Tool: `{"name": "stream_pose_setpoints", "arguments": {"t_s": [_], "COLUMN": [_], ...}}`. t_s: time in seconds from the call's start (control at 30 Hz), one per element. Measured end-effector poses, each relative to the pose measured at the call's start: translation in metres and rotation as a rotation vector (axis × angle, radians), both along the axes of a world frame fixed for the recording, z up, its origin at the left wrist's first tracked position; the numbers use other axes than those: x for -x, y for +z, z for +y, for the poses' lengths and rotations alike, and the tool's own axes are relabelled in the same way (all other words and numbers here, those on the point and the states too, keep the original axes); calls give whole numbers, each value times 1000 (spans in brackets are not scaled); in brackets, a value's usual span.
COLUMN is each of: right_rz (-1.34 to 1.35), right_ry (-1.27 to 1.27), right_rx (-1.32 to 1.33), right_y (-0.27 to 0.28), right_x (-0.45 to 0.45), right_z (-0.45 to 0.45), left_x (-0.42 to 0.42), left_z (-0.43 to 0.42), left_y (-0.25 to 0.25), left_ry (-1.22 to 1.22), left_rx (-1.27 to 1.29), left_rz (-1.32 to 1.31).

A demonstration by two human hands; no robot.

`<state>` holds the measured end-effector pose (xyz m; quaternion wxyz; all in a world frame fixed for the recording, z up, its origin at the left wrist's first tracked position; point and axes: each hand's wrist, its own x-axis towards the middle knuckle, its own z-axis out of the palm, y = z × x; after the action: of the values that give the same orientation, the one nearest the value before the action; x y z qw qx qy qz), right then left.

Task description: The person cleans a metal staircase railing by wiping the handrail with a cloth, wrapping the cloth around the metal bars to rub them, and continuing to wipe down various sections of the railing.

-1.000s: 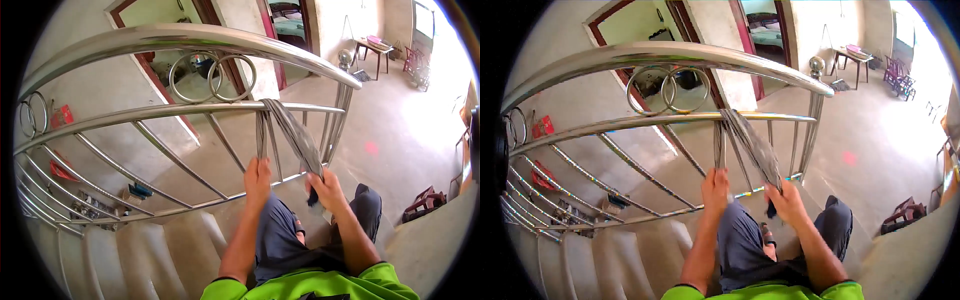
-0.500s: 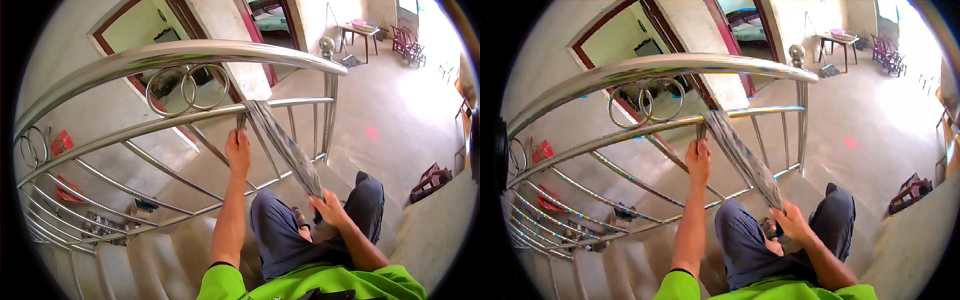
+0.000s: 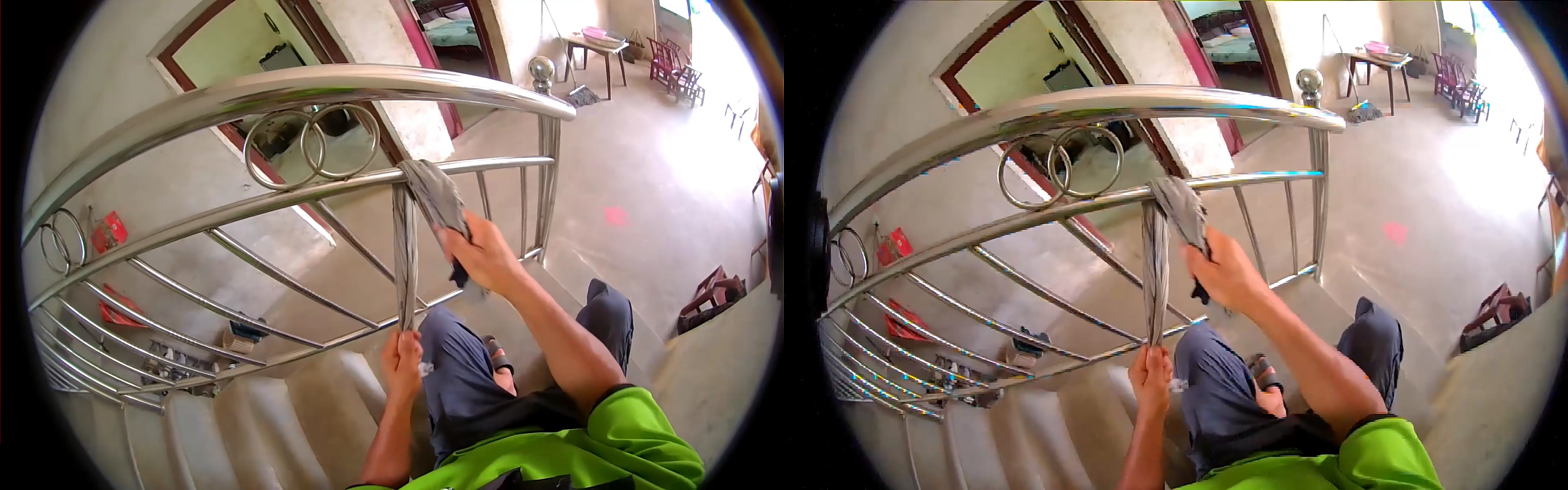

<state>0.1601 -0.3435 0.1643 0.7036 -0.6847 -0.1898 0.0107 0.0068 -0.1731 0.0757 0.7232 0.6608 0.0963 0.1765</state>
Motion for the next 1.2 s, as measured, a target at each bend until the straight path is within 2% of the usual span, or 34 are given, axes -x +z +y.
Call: {"name": "stream_pose_setpoints", "arguments": {"t_s": [0.13, 0.23, 0.3, 0.43, 0.47, 0.5, 0.6, 0.63, 0.67, 0.73, 0.77, 0.83, 0.9, 0.97, 1.03, 1.13, 1.2], "right_rz": [38, 62, 88, 125, 181, 238, 210, 288, 283, 193, 113, 26, -10, -24, -57, 32, -73], "right_ry": [-26, -31, -13, 16, 30, 41, 31, 53, 53, 40, 10, -13, -6, 0, -19, -12, -29], "right_rx": [26, 20, 65, 155, 142, 127, 64, 125, 120, 130, 78, 25, 3, -22, 116, 78, 99], "right_y": [-7, -24, -39, -64, -71, -73, -73, -46, -51, -70, -62, -33, -9, -3, -2, -5, -28], "right_x": [10, 40, 69, 133, 147, 153, 151, 148, 140, 117, 105, 72, 40, 27, 24, 58, 86], "right_z": [14, -5, -24, -57, -63, -67, -65, -59, -52, -39, -32, -14, 3, 17, 29, 15, -6], "left_x": [2, -31, -63, -134, -146, -153, -146, -142, -132, -103, -83, -39, 2, 23, 25, -8, -45], "left_z": [16, 18, 14, 3, 2, 2, 8, 12, 15, 15, 14, 7, 0, 1, 5, 22, 30], "left_y": [5, 5, 21, 73, 89, 100, 117, 111, 95, 73, 61, 38, 27, 24, 24, 31, 43], "left_ry": [8, 10, -12, -29, -71, -114, -145, -142, -121, -115, -124, -29, 19, -21, -44, 52, 43], "left_rx": [-94, -103, -250, -265, -184, -104, -77, -82, -127, -117, -60, -120, 69, 89, 114, -9, -47], "left_rz": [10, 1, -88, -148, -179, -211, -147, -151, -139, -112, -92, -75, -4, 12, 19, 26, -32]}}
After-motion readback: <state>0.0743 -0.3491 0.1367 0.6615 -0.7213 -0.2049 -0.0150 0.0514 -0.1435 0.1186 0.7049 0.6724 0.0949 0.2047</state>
